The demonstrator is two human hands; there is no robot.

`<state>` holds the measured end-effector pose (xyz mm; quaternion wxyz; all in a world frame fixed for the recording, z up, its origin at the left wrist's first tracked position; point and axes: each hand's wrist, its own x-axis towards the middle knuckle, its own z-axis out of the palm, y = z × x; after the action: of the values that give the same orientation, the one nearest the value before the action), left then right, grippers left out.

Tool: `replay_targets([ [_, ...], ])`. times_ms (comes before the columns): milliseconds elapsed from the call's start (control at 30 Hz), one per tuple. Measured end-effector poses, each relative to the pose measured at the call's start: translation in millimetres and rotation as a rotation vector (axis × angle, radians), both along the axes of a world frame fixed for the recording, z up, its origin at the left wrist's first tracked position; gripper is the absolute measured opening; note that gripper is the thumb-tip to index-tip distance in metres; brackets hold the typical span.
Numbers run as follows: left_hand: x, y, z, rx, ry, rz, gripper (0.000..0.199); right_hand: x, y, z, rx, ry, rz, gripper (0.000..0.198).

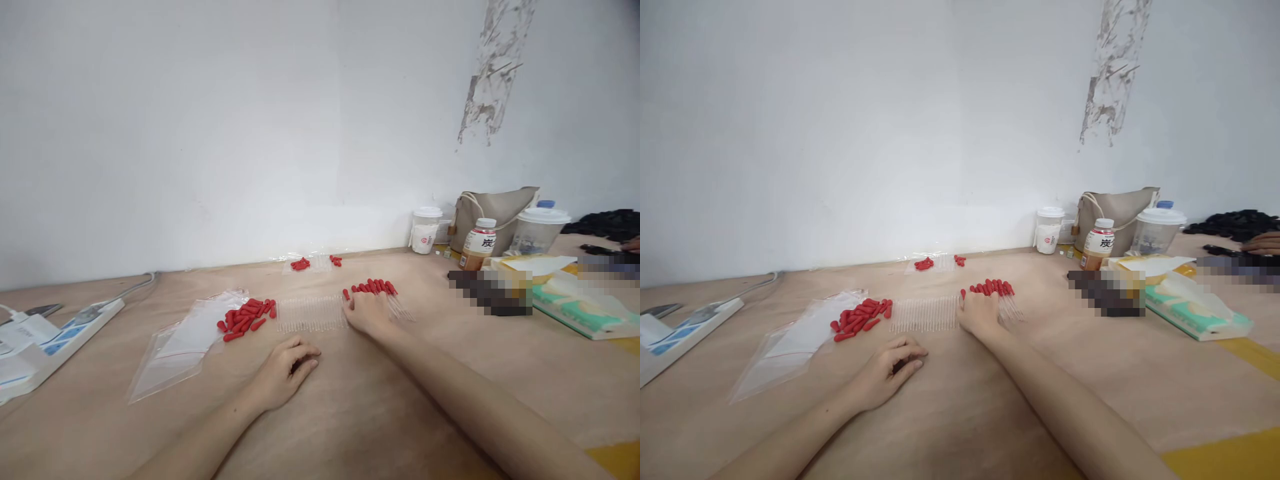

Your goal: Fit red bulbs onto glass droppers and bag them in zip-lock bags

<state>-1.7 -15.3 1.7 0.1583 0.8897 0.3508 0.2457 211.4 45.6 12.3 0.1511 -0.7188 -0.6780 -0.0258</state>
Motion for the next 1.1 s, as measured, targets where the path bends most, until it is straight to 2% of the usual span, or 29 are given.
replay_targets([
  [233,0,1,-1.5,0.013,-0.017,-0.008,0.02,-17,24,7,-0.171,-0.011,-0.041,0.019],
  [433,1,-1,-2.5,0.062,0.009,0.016,0.019,-17,25,11,-0.178,-0.002,-0.014,0.018],
  [500,-6,4,-1.1,0.157,0.048,0.119,0.018,-13,14,13,-0.141,0.008,0.015,0.023],
  [600,-26,18,3.7,0.416,0.177,0.451,0.017,-1,-13,12,-0.049,0.014,0.089,0.032],
  [667,-42,29,6.6,0.526,0.29,0.654,0.017,10,-32,5,0.066,0.014,0.242,0.03],
  [767,-61,42,7.6,0.554,0.402,0.751,0.017,27,-52,-14,0.259,0.023,0.52,0.026],
  [867,-66,47,7.7,0.553,0.418,0.741,0.018,39,-62,-30,0.367,0.058,0.627,0.032],
  [967,-57,41,10.6,0.558,0.31,0.691,0.014,41,-65,-35,0.402,0.087,0.662,0.035],
  [1100,-30,18,8.7,0.431,0.081,0.428,0.013,35,-68,-32,0.392,0.133,0.656,0.027],
])
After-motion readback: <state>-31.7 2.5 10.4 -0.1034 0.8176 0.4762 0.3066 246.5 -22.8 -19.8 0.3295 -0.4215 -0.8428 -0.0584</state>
